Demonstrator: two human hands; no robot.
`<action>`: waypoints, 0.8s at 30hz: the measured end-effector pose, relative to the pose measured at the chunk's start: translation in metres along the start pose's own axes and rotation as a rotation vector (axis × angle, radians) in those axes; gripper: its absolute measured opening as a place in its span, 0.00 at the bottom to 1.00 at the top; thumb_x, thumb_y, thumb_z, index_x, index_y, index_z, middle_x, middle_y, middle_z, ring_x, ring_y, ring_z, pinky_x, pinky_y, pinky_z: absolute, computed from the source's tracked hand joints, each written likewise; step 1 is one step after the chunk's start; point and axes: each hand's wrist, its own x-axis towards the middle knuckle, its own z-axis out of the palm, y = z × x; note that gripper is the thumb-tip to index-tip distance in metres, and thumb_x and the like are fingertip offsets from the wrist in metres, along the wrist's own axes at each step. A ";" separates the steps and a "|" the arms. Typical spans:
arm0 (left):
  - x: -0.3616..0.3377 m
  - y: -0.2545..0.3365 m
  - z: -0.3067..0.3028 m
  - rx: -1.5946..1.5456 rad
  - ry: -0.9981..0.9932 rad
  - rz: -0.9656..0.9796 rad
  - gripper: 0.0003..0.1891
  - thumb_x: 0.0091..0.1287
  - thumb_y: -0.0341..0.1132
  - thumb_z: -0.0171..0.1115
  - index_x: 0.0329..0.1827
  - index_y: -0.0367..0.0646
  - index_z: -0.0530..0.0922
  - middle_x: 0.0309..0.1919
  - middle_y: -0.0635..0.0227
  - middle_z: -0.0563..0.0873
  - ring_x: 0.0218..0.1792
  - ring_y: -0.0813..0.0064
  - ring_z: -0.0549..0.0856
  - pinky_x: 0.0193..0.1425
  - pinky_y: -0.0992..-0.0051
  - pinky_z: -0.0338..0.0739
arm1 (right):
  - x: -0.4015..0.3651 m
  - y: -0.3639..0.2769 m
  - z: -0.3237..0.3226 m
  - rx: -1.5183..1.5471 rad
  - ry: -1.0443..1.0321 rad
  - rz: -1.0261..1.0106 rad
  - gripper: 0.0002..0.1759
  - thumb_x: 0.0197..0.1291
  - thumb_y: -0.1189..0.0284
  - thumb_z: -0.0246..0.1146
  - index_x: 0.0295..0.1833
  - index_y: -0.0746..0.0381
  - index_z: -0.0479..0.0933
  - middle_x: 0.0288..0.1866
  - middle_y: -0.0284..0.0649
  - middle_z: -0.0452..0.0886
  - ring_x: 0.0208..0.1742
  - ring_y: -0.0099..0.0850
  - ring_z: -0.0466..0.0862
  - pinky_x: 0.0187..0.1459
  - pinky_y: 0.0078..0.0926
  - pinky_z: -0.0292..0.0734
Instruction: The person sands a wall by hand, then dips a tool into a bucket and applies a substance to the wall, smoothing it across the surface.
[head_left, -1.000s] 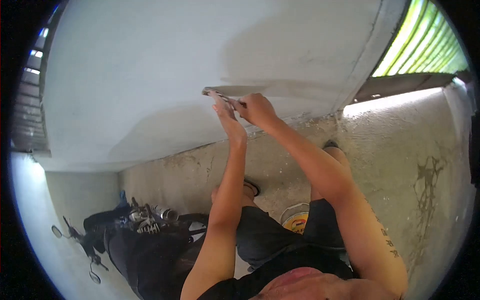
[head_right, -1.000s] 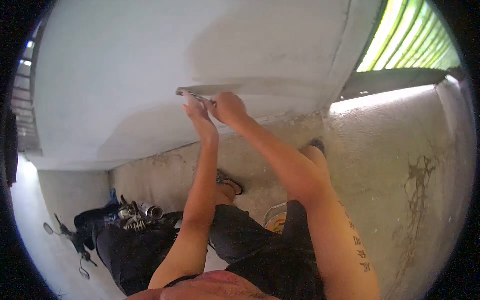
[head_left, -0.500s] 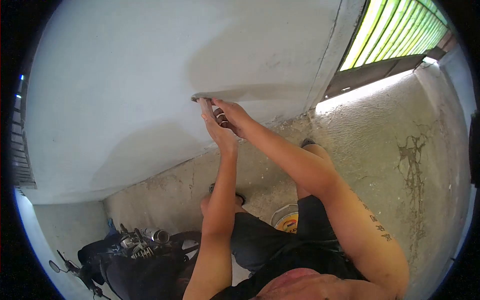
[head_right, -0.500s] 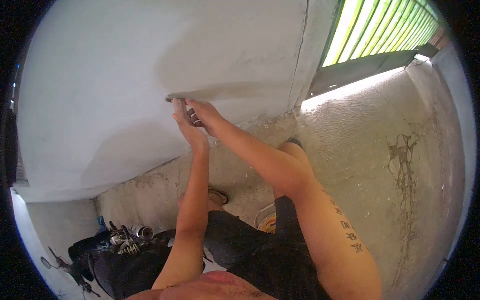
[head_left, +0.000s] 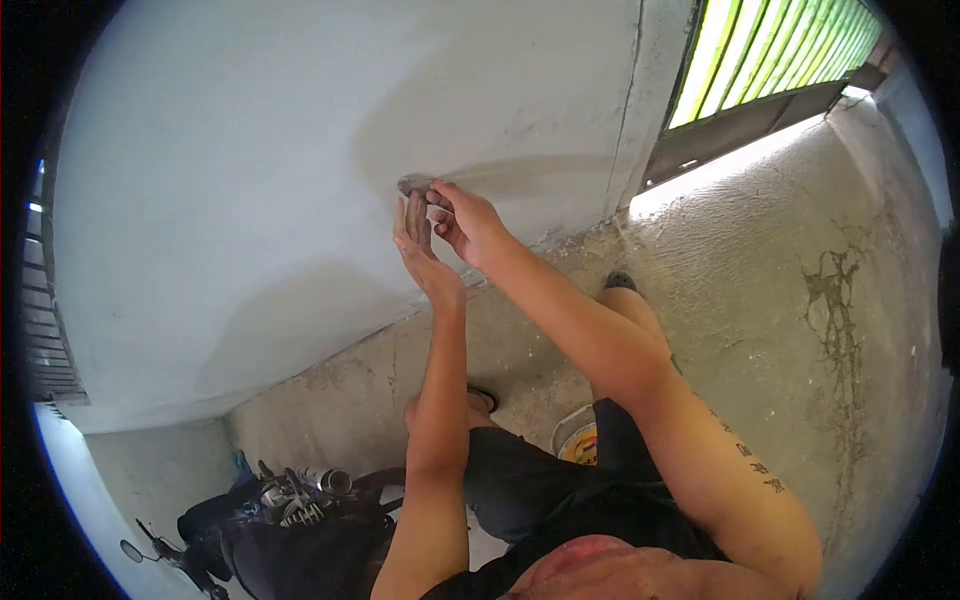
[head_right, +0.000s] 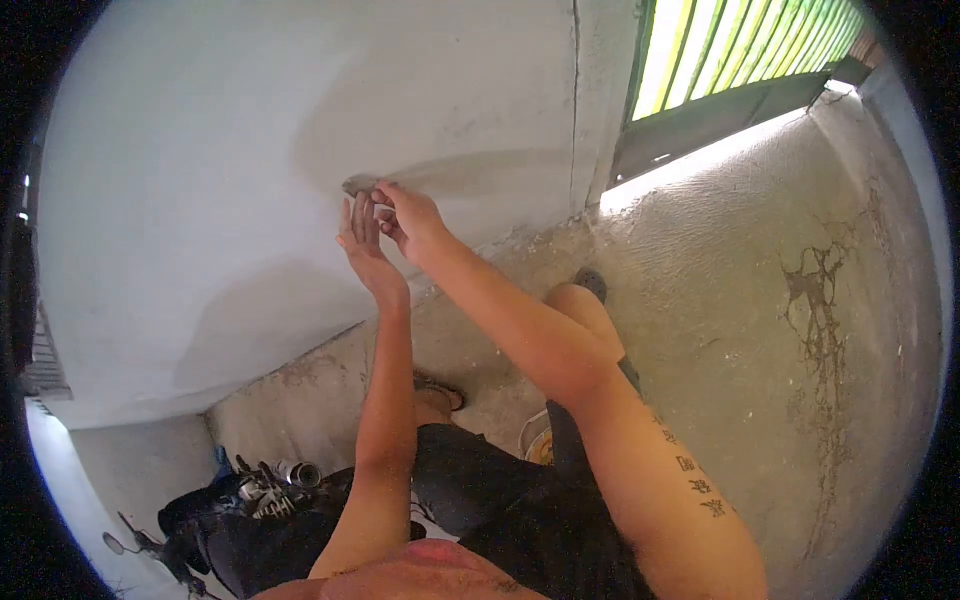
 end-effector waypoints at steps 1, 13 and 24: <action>0.000 -0.001 0.000 -0.003 -0.004 0.004 0.44 0.83 0.66 0.24 0.84 0.35 0.56 0.79 0.45 0.69 0.80 0.49 0.69 0.86 0.52 0.55 | -0.001 -0.002 -0.001 0.002 -0.003 -0.005 0.12 0.73 0.61 0.66 0.54 0.56 0.81 0.46 0.31 0.82 0.37 0.24 0.77 0.38 0.27 0.72; -0.006 0.000 -0.005 0.231 0.091 0.178 0.34 0.87 0.58 0.31 0.82 0.41 0.61 0.76 0.54 0.73 0.72 0.56 0.76 0.76 0.54 0.65 | -0.034 -0.079 0.023 -0.868 0.303 -1.439 0.08 0.59 0.77 0.70 0.42 0.61 0.78 0.45 0.42 0.82 0.47 0.35 0.81 0.41 0.33 0.75; -0.008 0.005 -0.019 0.411 0.100 0.336 0.32 0.87 0.56 0.35 0.80 0.41 0.64 0.77 0.57 0.72 0.69 0.57 0.79 0.71 0.54 0.71 | -0.029 -0.129 0.012 -0.933 0.424 -1.727 0.08 0.58 0.81 0.69 0.42 0.63 0.78 0.55 0.49 0.86 0.49 0.45 0.85 0.47 0.38 0.83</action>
